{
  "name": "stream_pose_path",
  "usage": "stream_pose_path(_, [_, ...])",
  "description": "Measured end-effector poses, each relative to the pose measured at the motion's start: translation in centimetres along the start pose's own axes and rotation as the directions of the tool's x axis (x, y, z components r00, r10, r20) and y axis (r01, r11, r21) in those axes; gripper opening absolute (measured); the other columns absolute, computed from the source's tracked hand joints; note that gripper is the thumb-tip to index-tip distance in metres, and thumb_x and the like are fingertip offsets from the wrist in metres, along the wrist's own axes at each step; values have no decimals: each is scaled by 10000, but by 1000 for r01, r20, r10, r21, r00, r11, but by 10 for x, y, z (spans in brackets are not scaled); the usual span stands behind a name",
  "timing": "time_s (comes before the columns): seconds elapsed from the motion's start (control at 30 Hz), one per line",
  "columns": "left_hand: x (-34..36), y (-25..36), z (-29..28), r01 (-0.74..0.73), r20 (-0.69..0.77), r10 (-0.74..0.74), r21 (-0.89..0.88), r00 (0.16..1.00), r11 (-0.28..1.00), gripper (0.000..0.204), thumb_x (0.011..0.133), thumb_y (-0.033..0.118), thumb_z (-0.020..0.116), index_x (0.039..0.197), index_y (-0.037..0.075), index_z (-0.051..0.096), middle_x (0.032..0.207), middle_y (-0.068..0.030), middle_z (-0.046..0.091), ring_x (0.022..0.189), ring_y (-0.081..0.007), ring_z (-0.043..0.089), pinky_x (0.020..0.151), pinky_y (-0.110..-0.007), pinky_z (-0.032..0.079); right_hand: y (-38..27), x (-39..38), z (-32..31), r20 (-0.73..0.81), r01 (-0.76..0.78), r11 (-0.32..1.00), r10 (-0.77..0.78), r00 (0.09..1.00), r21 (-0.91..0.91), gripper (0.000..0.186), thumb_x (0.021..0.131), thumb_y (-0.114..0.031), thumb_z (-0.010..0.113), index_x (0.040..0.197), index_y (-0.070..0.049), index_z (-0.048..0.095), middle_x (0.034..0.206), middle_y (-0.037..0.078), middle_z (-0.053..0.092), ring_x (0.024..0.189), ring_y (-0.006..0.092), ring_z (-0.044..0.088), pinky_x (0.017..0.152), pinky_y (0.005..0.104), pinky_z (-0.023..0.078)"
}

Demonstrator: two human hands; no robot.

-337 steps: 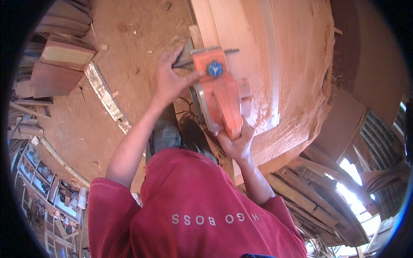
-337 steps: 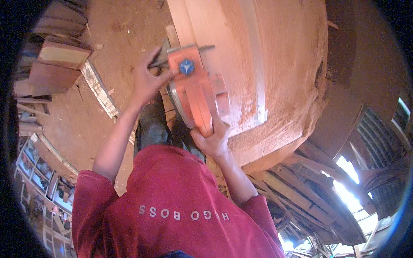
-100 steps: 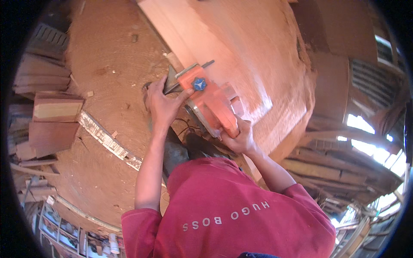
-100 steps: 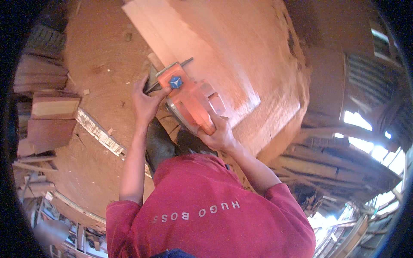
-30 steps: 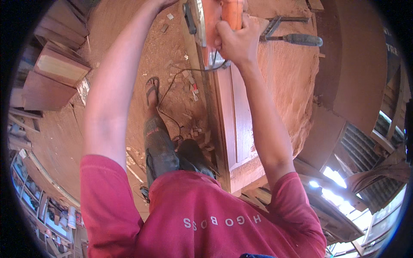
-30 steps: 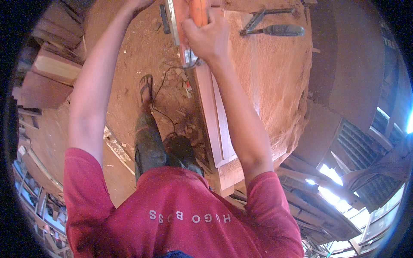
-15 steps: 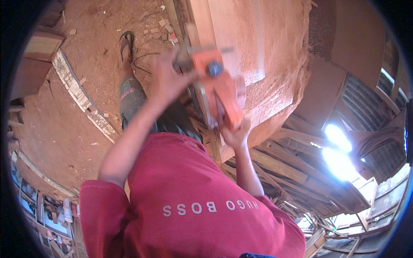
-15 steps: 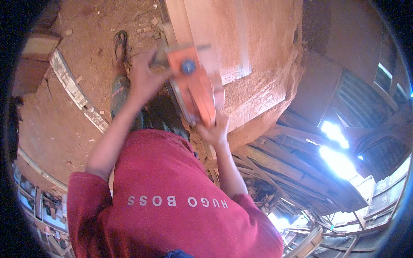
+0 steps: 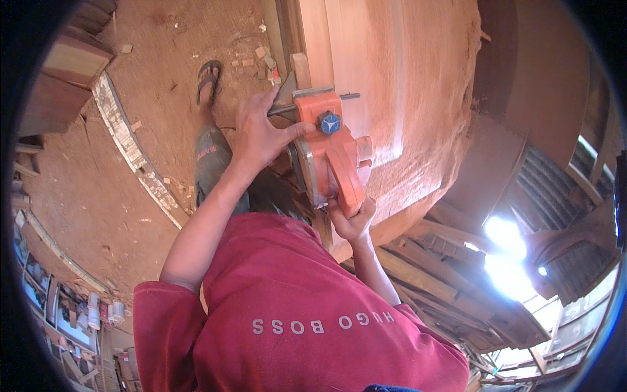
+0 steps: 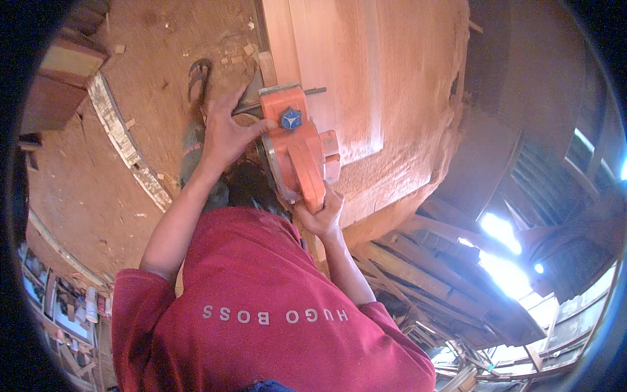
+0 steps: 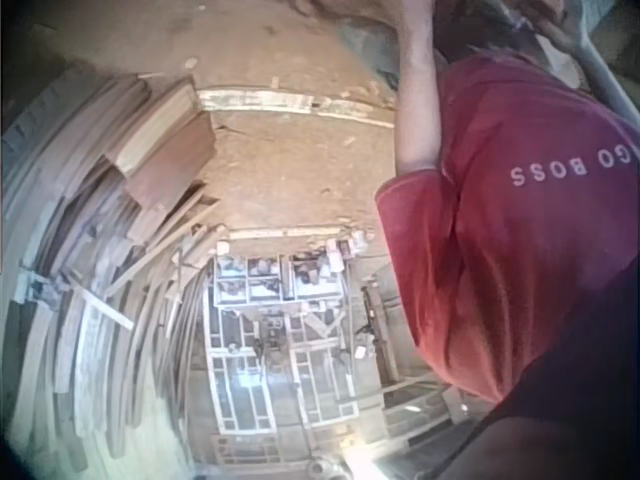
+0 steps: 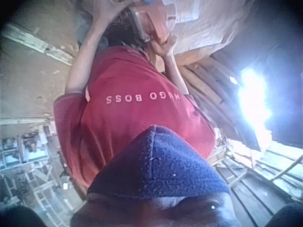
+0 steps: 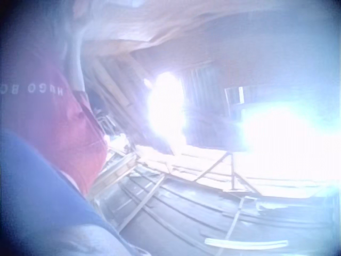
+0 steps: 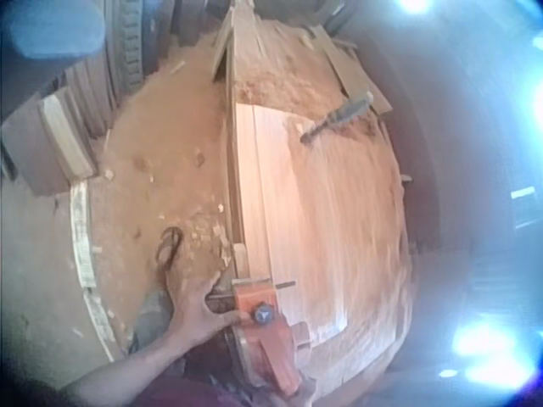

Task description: The person uses an electric hand planer to smooth the surface of wooden boards, then moves the boards and uses a metal tool to check for flatness.

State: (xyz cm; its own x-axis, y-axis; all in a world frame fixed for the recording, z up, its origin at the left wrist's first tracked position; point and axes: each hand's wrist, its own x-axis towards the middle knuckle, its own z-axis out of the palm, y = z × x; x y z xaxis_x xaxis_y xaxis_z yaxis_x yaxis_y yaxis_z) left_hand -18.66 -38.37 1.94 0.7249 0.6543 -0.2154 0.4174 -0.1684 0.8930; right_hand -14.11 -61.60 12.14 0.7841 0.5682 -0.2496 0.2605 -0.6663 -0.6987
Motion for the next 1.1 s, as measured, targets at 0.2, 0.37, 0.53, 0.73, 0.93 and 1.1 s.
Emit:
stream_pose_path(0.2, [123,2,-49,0,-40,0,11,999,1000,913,617,468,898,1300,-48,581,1238,-227,618,1191,-356,555,1044,-424,418,-55,121,24,17,28,998,-29,999,58,280,691,-111,700,940,8,652,718,139,639,641,202,657,608,341,517])
stream_pose_path(0.37, [233,-7,-84,-4,-90,10,69,996,998,937,618,492,904,1304,-58,582,1161,-207,666,1075,-310,635,956,-392,487,-100,227,42,62,90,995,-92,994,32,267,687,-112,680,929,-2,653,699,156,620,606,210,635,587,344,505])
stream_pose_path(0.53, [335,-13,-120,16,-64,-19,-57,998,998,901,641,472,905,1294,-63,591,1074,-153,720,959,-206,675,843,-324,536,-153,325,65,-22,216,975,-215,976,43,251,712,-141,703,922,-11,662,699,154,633,606,260,648,597,378,517])
stream_pose_path(0.73, [435,-12,-152,53,47,-42,-256,998,965,541,681,384,902,1012,0,714,882,-89,707,708,-154,642,638,-297,522,-174,410,86,-75,187,982,-185,980,29,321,734,-199,712,1002,-30,662,989,185,651,906,307,651,789,408,519])
stream_pose_path(0.93, [453,-12,-172,44,-93,-56,-133,994,990,660,710,469,867,1087,-50,709,946,-128,718,853,-171,679,729,-331,537,-209,429,95,-145,359,933,-359,922,-33,226,815,-203,628,871,15,643,710,152,643,657,279,642,608,400,500])
stream_pose_path(1.1, [335,-2,-138,23,2,-23,-153,1000,988,621,739,453,852,1106,-27,708,961,-97,720,871,-165,676,748,-320,535,-175,330,81,-42,122,971,-116,992,206,194,801,-148,626,893,22,635,707,90,631,612,198,612,558,350,484])
